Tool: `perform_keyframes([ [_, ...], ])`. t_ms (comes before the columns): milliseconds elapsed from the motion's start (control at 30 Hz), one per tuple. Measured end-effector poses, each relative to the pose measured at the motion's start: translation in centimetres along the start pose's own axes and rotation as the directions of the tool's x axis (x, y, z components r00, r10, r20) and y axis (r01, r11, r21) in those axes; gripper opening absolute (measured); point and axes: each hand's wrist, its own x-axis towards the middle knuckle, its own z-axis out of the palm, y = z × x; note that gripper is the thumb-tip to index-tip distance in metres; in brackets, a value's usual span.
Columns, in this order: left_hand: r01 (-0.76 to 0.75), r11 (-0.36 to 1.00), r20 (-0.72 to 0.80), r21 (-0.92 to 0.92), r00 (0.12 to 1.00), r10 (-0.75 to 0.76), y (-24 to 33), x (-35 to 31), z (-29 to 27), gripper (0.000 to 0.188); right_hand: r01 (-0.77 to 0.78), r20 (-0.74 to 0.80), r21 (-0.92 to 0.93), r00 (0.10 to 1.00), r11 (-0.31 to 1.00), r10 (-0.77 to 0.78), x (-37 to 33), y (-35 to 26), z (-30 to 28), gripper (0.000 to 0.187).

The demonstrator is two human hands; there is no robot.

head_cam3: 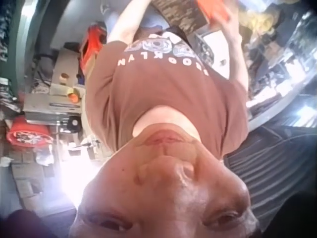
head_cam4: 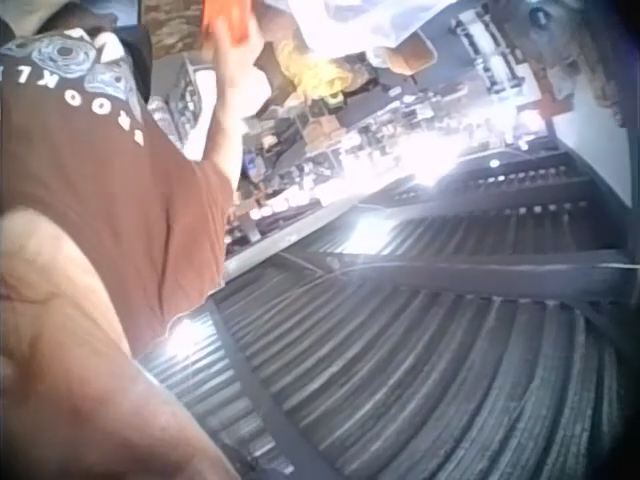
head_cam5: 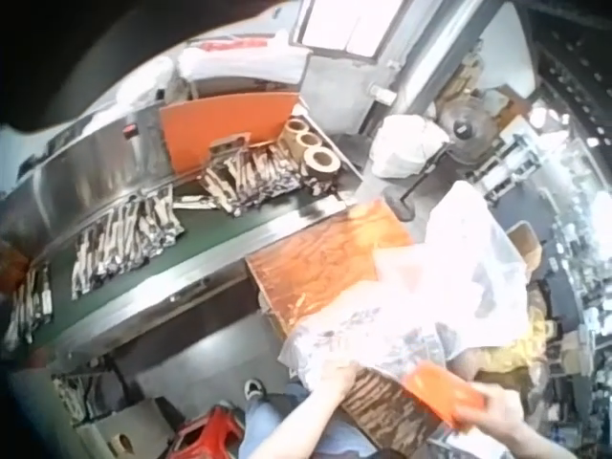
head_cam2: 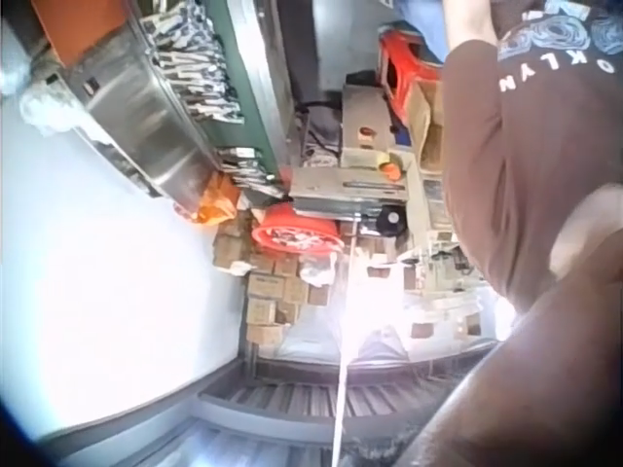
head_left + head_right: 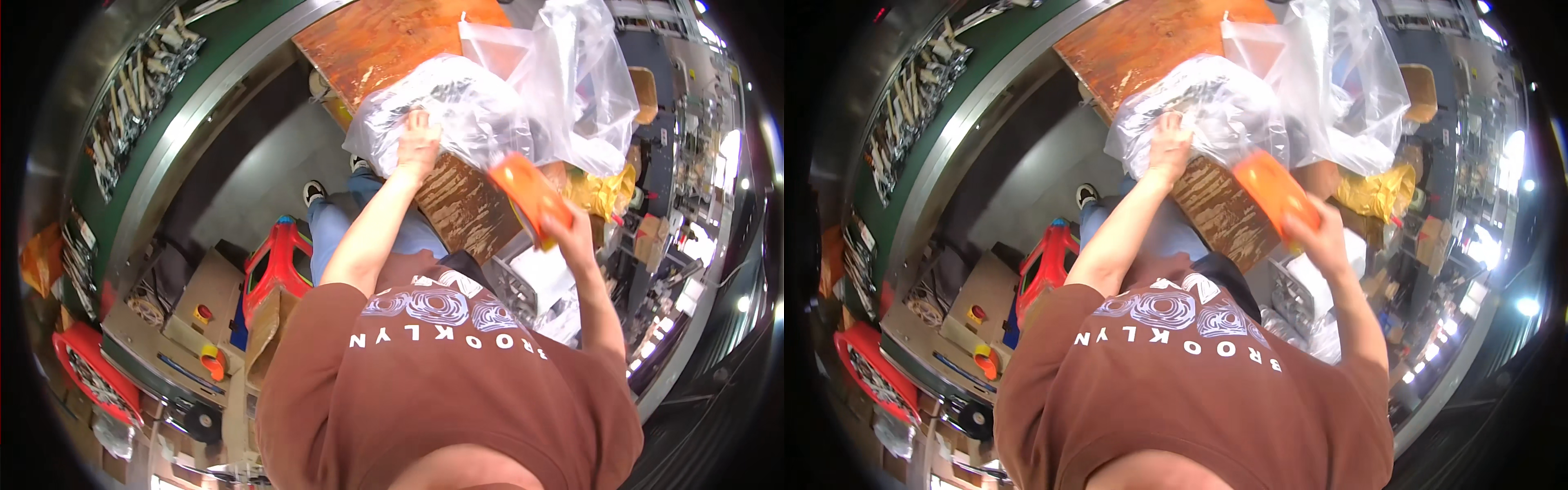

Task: Gathering bundles of metal parts from a conveyor belt and placing them into plastic bags.

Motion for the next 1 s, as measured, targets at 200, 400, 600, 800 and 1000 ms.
perform_keyframes([
  [200, 0.124, 0.986, -0.076, -0.110, 0.988, -0.133, 0.4, 0.5, -1.7, 0.031, -0.163, -0.101, 0.017, 0.981, 0.986, 0.164, -8.1, 5.9, 0.8, 0.034],
  [400, 0.098, 0.979, -0.217, -0.176, 0.967, -0.136, -0.6, 3.7, -5.2, 0.053, -0.164, -0.152, -0.051, 0.976, 0.985, 0.155, 3.8, 15.2, 4.0, 0.029],
  [600, 0.072, 0.993, -0.083, -0.098, 0.993, -0.080, -7.4, 7.5, -5.5, 0.043, -0.167, -0.139, -0.312, 0.982, 0.935, 0.129, 13.0, 11.8, 8.8, 0.040],
  [800, 0.410, 0.874, 0.326, -0.259, 0.889, -0.321, -8.5, 11.4, -6.6, 0.043, -0.223, -0.085, -0.783, 0.963, 0.580, 0.256, 15.1, 13.7, 11.8, 0.037],
  [1000, 0.162, 0.986, 0.183, -0.025, 0.971, -0.155, -8.0, 11.6, -7.5, 0.057, -0.604, -0.516, -0.308, 0.755, 0.735, 0.404, 4.4, 23.8, 14.6, 0.050],
])
